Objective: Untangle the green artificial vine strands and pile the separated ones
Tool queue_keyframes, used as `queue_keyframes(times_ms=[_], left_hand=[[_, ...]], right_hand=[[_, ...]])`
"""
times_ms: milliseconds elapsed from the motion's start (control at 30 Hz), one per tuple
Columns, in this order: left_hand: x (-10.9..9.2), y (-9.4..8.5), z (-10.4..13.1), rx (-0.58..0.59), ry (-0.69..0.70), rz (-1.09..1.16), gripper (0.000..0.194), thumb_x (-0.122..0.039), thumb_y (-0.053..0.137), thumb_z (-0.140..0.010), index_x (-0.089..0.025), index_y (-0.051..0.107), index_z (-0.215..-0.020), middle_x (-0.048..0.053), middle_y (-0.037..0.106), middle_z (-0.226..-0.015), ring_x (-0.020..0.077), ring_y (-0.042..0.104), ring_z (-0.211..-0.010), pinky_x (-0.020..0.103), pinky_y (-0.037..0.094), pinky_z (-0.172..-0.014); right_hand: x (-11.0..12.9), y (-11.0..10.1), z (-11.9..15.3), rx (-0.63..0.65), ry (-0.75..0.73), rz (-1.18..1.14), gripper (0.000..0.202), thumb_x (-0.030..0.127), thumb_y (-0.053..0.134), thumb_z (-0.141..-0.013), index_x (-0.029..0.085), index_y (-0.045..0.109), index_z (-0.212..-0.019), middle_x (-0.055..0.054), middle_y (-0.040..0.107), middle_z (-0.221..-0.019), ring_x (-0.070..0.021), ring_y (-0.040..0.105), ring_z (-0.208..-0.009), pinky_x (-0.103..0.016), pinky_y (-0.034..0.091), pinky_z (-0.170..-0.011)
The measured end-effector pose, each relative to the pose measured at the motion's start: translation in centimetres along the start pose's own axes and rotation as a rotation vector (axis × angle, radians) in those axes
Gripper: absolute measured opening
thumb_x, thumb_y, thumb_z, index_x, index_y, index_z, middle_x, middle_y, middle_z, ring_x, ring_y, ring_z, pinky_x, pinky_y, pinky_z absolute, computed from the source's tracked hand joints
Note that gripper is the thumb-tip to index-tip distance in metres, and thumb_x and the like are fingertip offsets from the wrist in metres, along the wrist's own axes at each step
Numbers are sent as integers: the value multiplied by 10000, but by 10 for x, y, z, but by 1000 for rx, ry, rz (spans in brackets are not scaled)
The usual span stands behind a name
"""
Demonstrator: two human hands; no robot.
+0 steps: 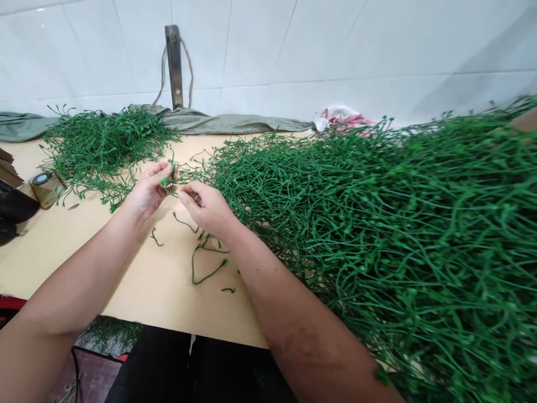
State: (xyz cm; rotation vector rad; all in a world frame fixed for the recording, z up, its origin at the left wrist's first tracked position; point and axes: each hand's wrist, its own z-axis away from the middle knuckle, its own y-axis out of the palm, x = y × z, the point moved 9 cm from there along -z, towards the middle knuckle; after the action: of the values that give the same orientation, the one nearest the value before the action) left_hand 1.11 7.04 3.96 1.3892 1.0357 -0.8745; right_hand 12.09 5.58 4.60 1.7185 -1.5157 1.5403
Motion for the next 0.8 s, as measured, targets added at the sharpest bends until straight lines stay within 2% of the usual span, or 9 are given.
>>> queue_keyframes(times_ms=[100,167,300,400,533,633,700,800], left_hand=[[-8,-4,1,-14,20,5,262,-285,728,-645,-151,513,-710,-54,568,-630,18,505,-531,139,390,-514],[-16,-9,2,-50,43,14,254,-291,723,-651,-163,527,-749,-53,567,-635,27,519,-548,149,398,-522],[-33,-20,12,-156,84,52,241,-330,677,-697,-192,545,-845,-53,548,-643,46,546,-593,167,414,-557],[-43,-26,33,-195,84,62,239,-352,666,-691,-194,534,-813,-53,532,-637,44,526,-582,165,412,-557],[-65,-41,84,-115,89,-71,302,-346,753,-577,-181,530,-696,-46,521,-608,47,485,-552,180,405,-546],[-92,-62,134,-17,50,-394,299,-400,757,-580,-175,569,-634,-21,516,-559,74,480,-561,203,392,-546],[-105,-76,169,68,-47,-652,276,-426,713,-640,-175,598,-630,-17,540,-569,82,481,-580,198,381,-556],[-102,-99,220,252,-310,-972,217,-408,588,-765,-203,645,-722,-33,597,-678,83,494,-616,190,404,-596]], right_hand=[[-5,1,-1,-5,-14,-30,292,350,539,-776,144,516,-983,-73,583,-898,-146,555,-787,-299,460,-731],[-11,3,-2,12,-16,-38,370,393,549,-770,145,494,-1039,-99,578,-985,-162,565,-863,-317,468,-783],[-28,13,-1,96,26,95,349,401,564,-757,138,529,-984,-105,589,-959,-175,574,-853,-331,476,-782],[-29,22,1,164,-17,304,261,337,586,-745,134,586,-907,-96,616,-898,-182,575,-829,-336,467,-782],[-25,27,1,198,-30,457,221,291,565,-767,120,655,-873,-112,634,-929,-190,577,-866,-316,453,-804],[-25,27,0,206,-2,479,228,257,542,-785,108,674,-894,-115,637,-928,-190,580,-886,-301,442,-819],[-25,27,0,212,-14,500,227,254,538,-788,110,683,-886,-113,639,-917,-196,576,-901,-305,435,-829],[-26,29,0,210,-30,515,222,253,529,-791,120,688,-870,-109,639,-910,-195,569,-893,-307,434,-819]])
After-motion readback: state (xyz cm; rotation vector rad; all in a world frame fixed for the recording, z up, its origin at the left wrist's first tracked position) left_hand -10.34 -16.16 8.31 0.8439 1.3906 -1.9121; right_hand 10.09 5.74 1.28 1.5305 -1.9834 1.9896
